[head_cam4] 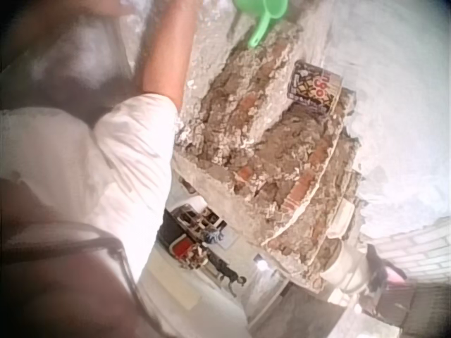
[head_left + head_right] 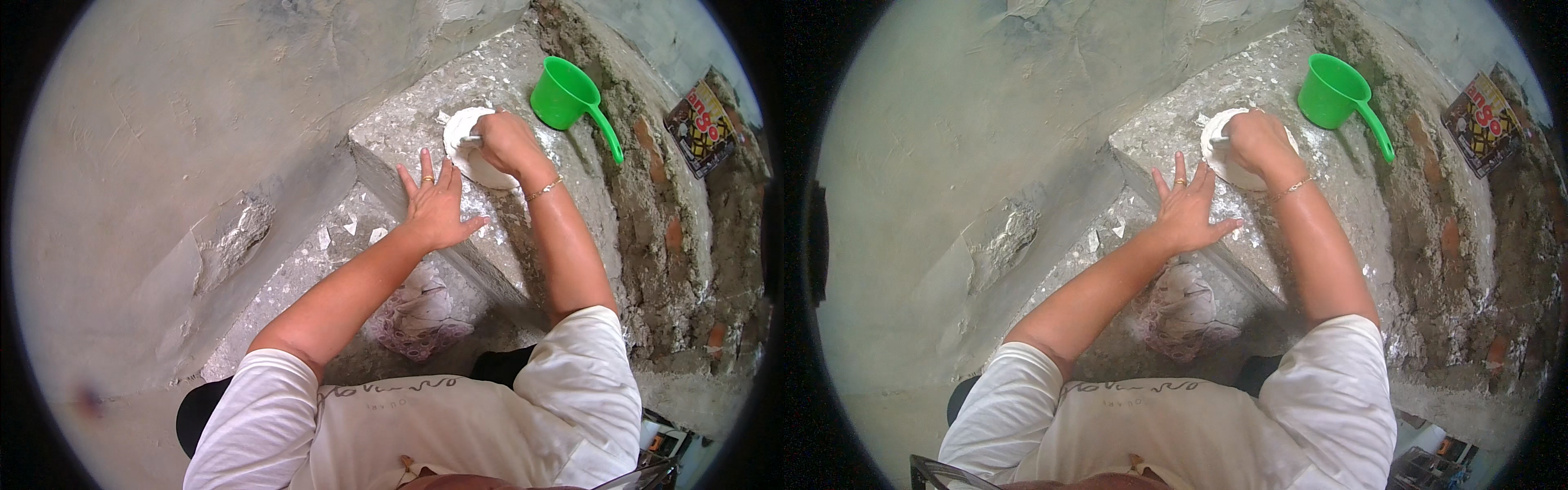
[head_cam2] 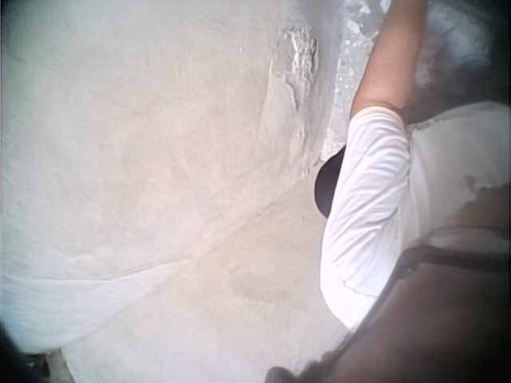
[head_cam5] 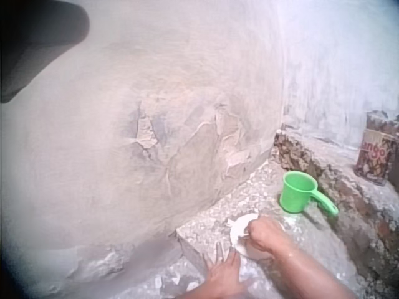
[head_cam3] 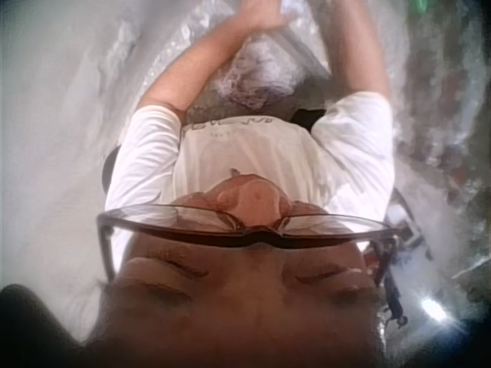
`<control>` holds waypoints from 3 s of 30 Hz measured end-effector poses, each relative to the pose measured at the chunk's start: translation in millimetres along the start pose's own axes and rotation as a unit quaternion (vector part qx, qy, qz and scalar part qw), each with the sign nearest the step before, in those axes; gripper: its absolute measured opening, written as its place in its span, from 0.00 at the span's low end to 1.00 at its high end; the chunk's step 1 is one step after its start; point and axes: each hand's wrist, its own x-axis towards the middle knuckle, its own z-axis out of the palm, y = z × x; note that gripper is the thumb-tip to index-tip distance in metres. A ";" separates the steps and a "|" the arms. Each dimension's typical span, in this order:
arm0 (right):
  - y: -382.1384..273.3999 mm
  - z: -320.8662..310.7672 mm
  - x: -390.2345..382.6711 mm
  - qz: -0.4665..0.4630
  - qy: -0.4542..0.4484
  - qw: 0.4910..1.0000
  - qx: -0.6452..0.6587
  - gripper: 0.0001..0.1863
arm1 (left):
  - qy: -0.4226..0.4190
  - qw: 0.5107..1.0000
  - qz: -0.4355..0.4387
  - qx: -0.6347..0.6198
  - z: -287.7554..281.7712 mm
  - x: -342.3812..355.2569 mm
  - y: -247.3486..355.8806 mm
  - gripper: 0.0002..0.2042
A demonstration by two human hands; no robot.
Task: The person applies wall putty to a concrete wall surface using a small plastic scraper tool, picking up putty from a plastic container and spreading it across the wall in multiple strokes.
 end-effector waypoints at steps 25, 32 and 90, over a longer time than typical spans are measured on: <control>74.9 7.8 -18.2 0.346 0.042 0.570 0.744 0.08 | -0.054 0.986 0.159 -0.006 -74.6 -83.7 -38.1 0.34; 33.2 -6.8 -34.5 0.258 -0.032 0.544 0.798 0.16 | -0.286 0.949 0.077 -0.111 -142.7 -209.4 -102.1 0.28; -358.6 113.5 -0.7 0.318 -0.227 0.370 0.843 0.03 | -0.194 0.713 -0.344 -0.579 8.8 -342.8 -259.8 0.19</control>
